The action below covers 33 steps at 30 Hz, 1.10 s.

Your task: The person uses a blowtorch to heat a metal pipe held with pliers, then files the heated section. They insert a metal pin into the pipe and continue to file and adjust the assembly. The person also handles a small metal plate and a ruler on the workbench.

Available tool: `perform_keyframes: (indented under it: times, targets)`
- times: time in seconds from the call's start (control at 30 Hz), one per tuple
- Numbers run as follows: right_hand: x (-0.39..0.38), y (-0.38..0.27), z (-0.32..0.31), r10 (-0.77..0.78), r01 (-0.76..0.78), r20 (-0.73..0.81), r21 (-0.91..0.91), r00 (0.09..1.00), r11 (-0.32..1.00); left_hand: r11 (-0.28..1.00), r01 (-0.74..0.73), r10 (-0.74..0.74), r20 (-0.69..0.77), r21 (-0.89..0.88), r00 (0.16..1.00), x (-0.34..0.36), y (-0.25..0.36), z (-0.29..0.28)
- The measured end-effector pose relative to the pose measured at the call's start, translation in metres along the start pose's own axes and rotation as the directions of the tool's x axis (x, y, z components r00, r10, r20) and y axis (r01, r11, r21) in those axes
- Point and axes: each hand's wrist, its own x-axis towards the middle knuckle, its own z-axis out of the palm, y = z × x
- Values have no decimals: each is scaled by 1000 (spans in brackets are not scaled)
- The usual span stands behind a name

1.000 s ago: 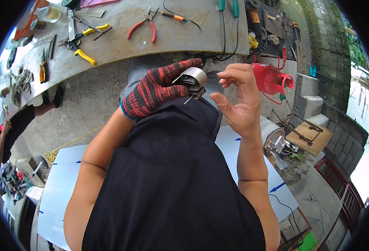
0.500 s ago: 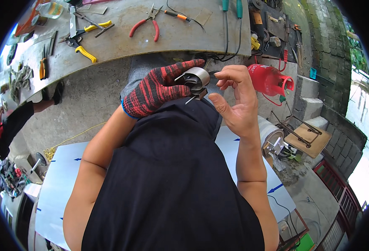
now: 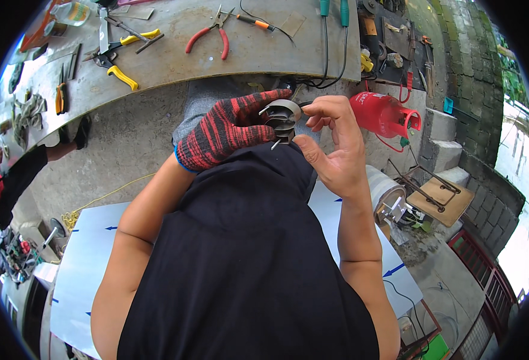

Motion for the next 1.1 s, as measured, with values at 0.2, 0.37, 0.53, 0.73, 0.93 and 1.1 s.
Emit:
perform_keyframes:
  times: [0.2,0.37,0.53,0.73,0.93,1.1]
  targets:
    - [1,2,0,23,-23,5,-1,1000,1000,999,-53,53,-49,11,997,3,-2,1]
    - [2,6,-3,37,-37,-1,-30,999,999,996,-83,85,-57,42,995,7,-3,0]
    - [2,6,-5,22,-23,-18,-73,1000,997,983,-80,94,-76,167,993,10,-1,0]
    - [0,6,-6,16,-19,-50,-63,999,998,992,-72,80,-82,103,993,10,6,6]
    - [-4,9,-9,-12,7,-74,-63,997,998,987,-87,101,-101,135,990,13,4,8]
    - [-9,10,-10,-14,10,-91,-46,996,999,996,-89,90,-86,13,992,13,6,14]
